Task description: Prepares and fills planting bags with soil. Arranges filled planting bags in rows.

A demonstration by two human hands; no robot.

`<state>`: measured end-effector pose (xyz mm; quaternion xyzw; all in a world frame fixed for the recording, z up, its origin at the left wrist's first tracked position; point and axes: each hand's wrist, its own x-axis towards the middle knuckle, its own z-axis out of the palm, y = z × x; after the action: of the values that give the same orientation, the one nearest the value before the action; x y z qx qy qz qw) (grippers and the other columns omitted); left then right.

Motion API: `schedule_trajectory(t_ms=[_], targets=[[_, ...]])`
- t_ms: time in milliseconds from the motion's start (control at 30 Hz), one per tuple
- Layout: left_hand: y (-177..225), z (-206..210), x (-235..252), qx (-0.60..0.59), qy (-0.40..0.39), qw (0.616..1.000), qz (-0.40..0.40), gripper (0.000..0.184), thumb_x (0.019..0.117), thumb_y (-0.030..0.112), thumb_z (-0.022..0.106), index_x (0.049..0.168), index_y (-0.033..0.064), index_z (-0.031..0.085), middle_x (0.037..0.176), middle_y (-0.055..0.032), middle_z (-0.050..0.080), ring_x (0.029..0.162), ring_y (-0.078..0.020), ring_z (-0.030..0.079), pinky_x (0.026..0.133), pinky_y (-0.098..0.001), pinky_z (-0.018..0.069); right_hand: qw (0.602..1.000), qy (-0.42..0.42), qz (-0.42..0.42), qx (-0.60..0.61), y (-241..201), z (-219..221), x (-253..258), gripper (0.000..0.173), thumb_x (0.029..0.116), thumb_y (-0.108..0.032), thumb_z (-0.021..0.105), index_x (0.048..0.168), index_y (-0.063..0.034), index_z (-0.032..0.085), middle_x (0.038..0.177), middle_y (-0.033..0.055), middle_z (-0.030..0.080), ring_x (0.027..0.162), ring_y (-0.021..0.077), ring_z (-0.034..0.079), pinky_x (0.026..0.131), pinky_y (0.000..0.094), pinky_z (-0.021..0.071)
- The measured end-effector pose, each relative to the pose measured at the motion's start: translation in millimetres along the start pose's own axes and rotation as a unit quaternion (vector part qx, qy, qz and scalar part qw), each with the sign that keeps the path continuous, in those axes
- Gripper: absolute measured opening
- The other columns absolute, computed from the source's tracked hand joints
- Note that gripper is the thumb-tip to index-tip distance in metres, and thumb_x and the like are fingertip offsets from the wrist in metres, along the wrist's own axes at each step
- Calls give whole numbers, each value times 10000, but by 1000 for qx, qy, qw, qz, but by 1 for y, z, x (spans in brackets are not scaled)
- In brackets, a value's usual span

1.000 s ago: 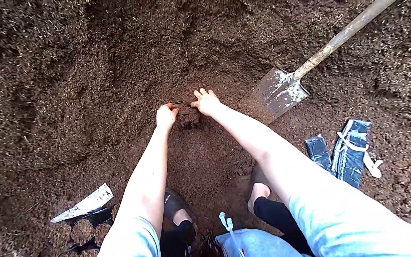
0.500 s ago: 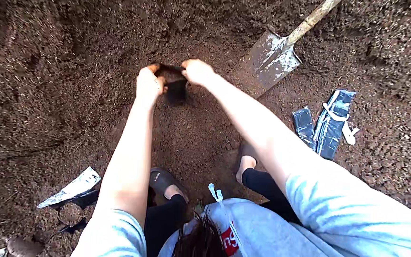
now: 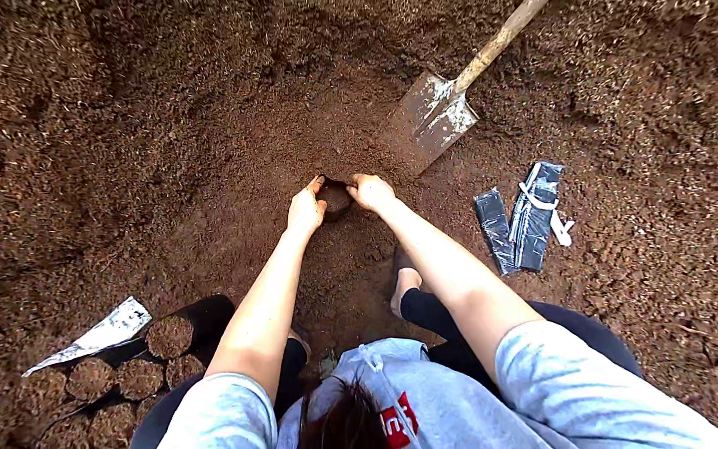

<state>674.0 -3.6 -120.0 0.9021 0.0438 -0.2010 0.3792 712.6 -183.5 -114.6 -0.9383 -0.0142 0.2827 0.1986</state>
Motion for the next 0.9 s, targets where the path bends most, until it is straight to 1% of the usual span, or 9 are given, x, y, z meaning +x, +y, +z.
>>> schedule_trajectory(t_ms=[67,133,233,300,400,500,667,800,900], targets=[[4,-5,-7,-10,45,999,-16,466,982,89,581,1445,138,571,1453,-132,603,1294,-363,610,1052,-627,480,994,62,-84,-41,0,-6,-11,497,1033,-384,593,1413,-65,566,1380,228,571,1303,421,539,1042,597,469],[12,-11,-2,22,82,994,-74,517,973,296,636,1438,101,521,1456,-188,548,1283,-402,584,985,-644,499,961,115,-242,-74,-3,-14,-10,351,1002,-208,597,1286,-8,650,1312,242,597,1261,416,552,1062,532,466],[20,-3,17,78,29,988,-132,673,992,376,640,1545,70,407,1494,-301,467,1283,-510,551,967,-699,487,929,-57,-336,-143,-18,-19,-10,291,1011,-106,528,1229,-13,697,1281,200,636,1254,354,590,1069,519,470],[22,13,22,99,3,989,-114,517,1056,242,528,1543,93,438,1413,-292,569,1230,-500,610,953,-694,507,917,-130,-324,-194,-16,2,-8,392,1033,-250,559,1331,-8,642,1427,202,574,1357,339,534,1115,528,437],[35,34,15,60,-4,997,-49,414,1077,173,467,1486,140,524,1338,-223,650,1192,-454,649,944,-671,525,914,-118,-285,-263,12,32,-19,803,980,-532,624,1538,5,413,1626,236,336,1535,349,291,1250,496,268],[43,64,-5,44,-66,997,10,421,1088,154,462,1503,179,523,1398,-180,631,1214,-434,645,985,-655,516,905,-130,-280,-292,59,56,-34,841,1006,-595,521,1543,39,389,1606,293,341,1542,399,258,1284,510,147],[45,102,-7,-3,-131,989,65,424,1116,155,382,1522,156,506,1383,-169,640,1223,-399,639,1025,-603,492,933,-147,-215,-249,81,71,-38,552,1001,-408,582,1389,-15,596,1435,250,568,1403,401,481,1187,561,342],[37,106,4,24,-129,986,100,414,1106,145,422,1509,138,513,1330,-177,665,1197,-383,657,1008,-578,507,944,-205,-119,-229,63,74,-21,504,1012,-331,580,1399,-9,587,1449,239,561,1405,390,481,1169,592,353],[37,88,14,1,-115,990,78,397,1106,163,419,1487,144,532,1277,-207,678,1176,-413,663,989,-612,520,946,-173,-171,-217,57,67,-8,486,997,-337,618,1363,-18,619,1412,246,584,1381,393,501,1159,586,366]])
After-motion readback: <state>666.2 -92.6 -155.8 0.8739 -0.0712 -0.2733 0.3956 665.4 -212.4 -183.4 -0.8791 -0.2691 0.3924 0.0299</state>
